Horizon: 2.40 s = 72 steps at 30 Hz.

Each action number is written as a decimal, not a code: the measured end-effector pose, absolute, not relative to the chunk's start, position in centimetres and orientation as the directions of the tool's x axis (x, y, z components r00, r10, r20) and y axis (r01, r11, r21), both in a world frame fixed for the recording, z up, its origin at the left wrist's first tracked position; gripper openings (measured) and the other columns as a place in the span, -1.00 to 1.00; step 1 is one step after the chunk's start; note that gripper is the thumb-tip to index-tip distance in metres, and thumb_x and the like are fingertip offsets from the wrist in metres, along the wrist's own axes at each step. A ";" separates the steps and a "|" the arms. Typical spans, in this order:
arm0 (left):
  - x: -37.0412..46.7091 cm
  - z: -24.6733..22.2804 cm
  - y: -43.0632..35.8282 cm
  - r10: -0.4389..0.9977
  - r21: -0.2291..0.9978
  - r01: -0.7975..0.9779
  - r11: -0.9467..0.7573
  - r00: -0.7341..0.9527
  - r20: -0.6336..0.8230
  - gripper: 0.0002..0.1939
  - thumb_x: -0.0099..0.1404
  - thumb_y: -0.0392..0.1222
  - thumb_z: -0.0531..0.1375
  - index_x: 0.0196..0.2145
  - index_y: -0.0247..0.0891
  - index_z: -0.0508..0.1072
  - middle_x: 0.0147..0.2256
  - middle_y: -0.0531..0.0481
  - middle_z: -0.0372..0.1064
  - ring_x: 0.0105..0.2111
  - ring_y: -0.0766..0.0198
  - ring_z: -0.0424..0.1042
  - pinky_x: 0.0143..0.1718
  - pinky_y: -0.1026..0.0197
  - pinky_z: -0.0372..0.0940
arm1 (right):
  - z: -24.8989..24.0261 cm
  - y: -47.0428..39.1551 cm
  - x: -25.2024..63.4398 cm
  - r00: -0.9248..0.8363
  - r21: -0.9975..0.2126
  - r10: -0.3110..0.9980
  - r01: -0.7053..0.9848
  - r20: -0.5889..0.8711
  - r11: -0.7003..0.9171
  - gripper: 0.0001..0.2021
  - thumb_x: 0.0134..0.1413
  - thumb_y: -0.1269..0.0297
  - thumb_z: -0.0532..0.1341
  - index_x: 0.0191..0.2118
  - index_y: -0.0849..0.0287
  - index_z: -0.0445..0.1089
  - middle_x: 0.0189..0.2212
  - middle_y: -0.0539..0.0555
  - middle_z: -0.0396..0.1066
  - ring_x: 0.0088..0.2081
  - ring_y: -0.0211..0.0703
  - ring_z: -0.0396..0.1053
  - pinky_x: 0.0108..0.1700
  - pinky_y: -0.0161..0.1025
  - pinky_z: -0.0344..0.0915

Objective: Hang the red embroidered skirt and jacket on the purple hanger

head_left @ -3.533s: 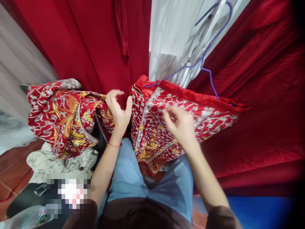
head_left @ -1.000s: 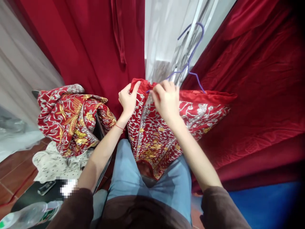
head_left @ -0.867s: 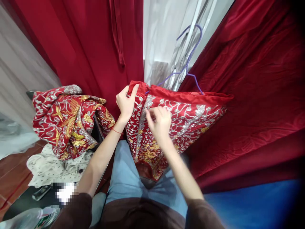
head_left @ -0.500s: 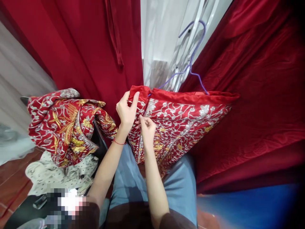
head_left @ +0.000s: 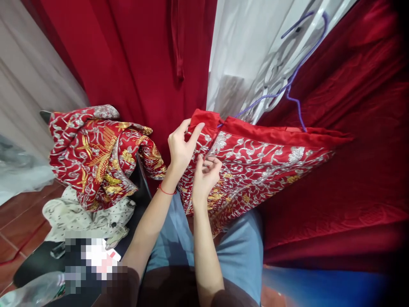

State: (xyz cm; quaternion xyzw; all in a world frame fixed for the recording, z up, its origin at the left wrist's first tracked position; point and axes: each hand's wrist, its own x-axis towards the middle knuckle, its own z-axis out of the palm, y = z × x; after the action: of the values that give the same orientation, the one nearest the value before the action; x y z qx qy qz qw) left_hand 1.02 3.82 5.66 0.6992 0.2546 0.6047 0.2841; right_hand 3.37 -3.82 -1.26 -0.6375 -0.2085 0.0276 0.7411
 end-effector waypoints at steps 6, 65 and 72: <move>1.4 5.5 4.4 0.680 0.689 -0.023 -0.724 0.137 0.720 -0.70 0.38 0.09 0.18 -0.21 -0.19 0.51 -0.33 0.00 0.51 -0.38 0.27 0.41 -0.24 0.21 0.30 | -1.1 -4.0 3.8 0.869 -0.931 0.462 -0.003 0.178 0.364 -0.72 0.11 0.03 0.27 -0.32 0.09 0.23 -0.64 -0.13 0.37 -0.59 -0.27 0.34 -0.42 -0.31 0.29; 1.6 -4.6 0.3 0.568 0.482 0.326 -0.813 0.268 0.778 -0.66 0.48 -0.13 0.04 -0.48 -0.21 0.28 -0.48 0.04 0.26 -0.40 0.27 0.24 -0.30 0.23 0.14 | 13.6 3.7 16.4 0.309 -0.311 0.621 0.944 0.720 -0.110 -0.62 0.13 0.17 0.30 -0.63 0.21 0.31 -0.56 0.09 0.36 -0.03 0.17 0.43 0.25 0.40 -0.11; 0.7 -3.4 0.1 0.577 0.459 0.370 -0.808 0.331 0.747 -0.68 0.47 -0.16 0.06 -0.48 -0.22 0.29 -0.48 0.04 0.27 -0.39 0.28 0.27 -0.30 0.25 0.15 | 13.7 6.8 16.5 0.361 -0.516 0.744 0.856 0.562 -0.026 -0.71 -0.14 0.39 0.43 -0.65 0.22 0.30 -0.61 0.02 0.28 -0.19 0.08 0.46 0.06 0.28 0.22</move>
State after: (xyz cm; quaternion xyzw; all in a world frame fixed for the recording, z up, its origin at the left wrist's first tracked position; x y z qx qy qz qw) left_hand 0.70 0.14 -3.41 0.8092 0.2924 0.4989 0.1036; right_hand 16.52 6.75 13.66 -0.7129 -0.5612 -0.0674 0.4151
